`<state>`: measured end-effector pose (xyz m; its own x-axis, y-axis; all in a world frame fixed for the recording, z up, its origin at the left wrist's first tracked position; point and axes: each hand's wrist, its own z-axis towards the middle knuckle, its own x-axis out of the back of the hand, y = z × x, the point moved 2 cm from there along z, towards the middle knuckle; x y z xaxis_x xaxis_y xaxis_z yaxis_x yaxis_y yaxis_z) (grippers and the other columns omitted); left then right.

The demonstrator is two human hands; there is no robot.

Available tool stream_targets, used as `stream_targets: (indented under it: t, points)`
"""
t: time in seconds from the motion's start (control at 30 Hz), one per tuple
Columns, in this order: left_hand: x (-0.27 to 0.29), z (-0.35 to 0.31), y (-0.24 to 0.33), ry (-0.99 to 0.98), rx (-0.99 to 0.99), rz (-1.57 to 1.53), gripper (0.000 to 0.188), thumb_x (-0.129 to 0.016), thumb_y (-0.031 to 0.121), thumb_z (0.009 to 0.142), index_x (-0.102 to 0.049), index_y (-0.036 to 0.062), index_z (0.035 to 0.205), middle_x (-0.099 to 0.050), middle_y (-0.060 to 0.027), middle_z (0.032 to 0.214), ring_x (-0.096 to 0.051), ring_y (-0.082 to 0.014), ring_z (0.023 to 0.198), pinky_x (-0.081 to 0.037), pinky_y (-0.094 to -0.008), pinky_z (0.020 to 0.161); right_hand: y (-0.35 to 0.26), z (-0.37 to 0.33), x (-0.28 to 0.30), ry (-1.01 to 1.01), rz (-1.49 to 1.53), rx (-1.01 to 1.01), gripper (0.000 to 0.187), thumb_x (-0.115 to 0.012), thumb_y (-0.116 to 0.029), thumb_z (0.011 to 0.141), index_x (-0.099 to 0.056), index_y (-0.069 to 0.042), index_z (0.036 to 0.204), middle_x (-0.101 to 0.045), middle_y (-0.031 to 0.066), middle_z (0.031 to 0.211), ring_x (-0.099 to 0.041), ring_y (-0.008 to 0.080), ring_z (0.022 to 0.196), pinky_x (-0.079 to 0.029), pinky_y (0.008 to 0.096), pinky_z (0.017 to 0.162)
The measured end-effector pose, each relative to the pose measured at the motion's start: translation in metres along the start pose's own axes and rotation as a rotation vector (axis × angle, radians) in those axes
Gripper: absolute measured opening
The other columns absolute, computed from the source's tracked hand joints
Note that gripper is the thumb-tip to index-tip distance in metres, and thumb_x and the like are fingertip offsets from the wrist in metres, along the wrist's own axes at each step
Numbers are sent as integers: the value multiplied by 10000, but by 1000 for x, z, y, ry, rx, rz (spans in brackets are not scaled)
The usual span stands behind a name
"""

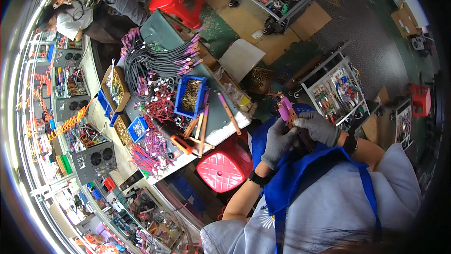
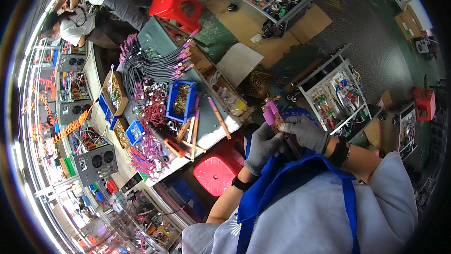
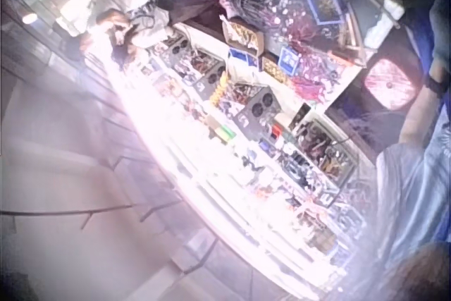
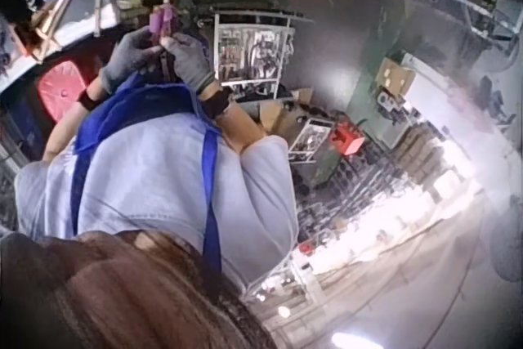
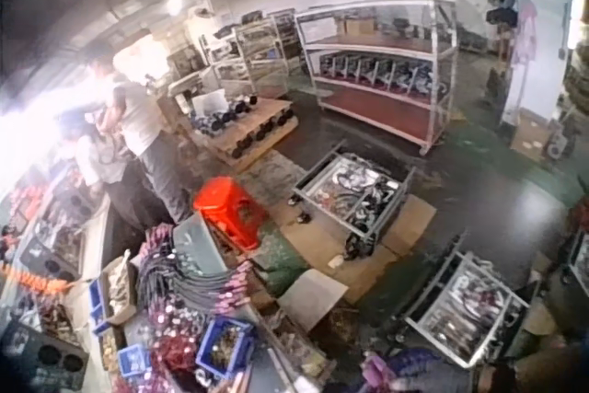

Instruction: The person slides pink sleeves onto the ends of copper bars and then uses a heat gun to shrink the sleeves onto the bars.

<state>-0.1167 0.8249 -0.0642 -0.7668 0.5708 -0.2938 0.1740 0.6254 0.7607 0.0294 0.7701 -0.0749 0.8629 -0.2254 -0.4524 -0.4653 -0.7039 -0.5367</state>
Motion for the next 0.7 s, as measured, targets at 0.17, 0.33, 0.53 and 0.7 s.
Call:
stream_targets:
  t: [0.17,0.33,0.53,0.7]
  points:
    - [-49,18,-8,-39,61,18,291,-567,100,872,-492,45,1148,-587,-25,781,-542,-66,516,-407,-186,414,-1,-25,45,-88,188,27,236,-578,-230,882,-636,-7,939,-643,88,781,-618,172,644,-502,284,604]
    - [-80,36,-12,-98,113,51,418,-582,102,859,-423,44,1240,-588,-34,829,-541,-72,516,-412,-192,411,3,-40,78,-25,279,-123,306,-563,-178,869,-577,37,1085,-649,119,876,-644,233,756,-527,342,684]
    - [-96,52,-13,-216,68,-226,564,-646,118,817,-374,24,1301,-621,-94,941,-592,-121,706,-479,-237,581,1,-42,107,50,398,-22,236,-551,-160,868,-569,-13,1052,-624,101,899,-635,211,761,-542,357,675]
    - [-90,54,-1,214,-409,664,357,-609,312,866,-548,7,1041,-582,-30,796,-543,-100,648,-447,-253,551,-24,-32,106,88,473,200,272,-585,-167,867,-569,-16,1093,-609,64,999,-594,150,874,-493,290,782]
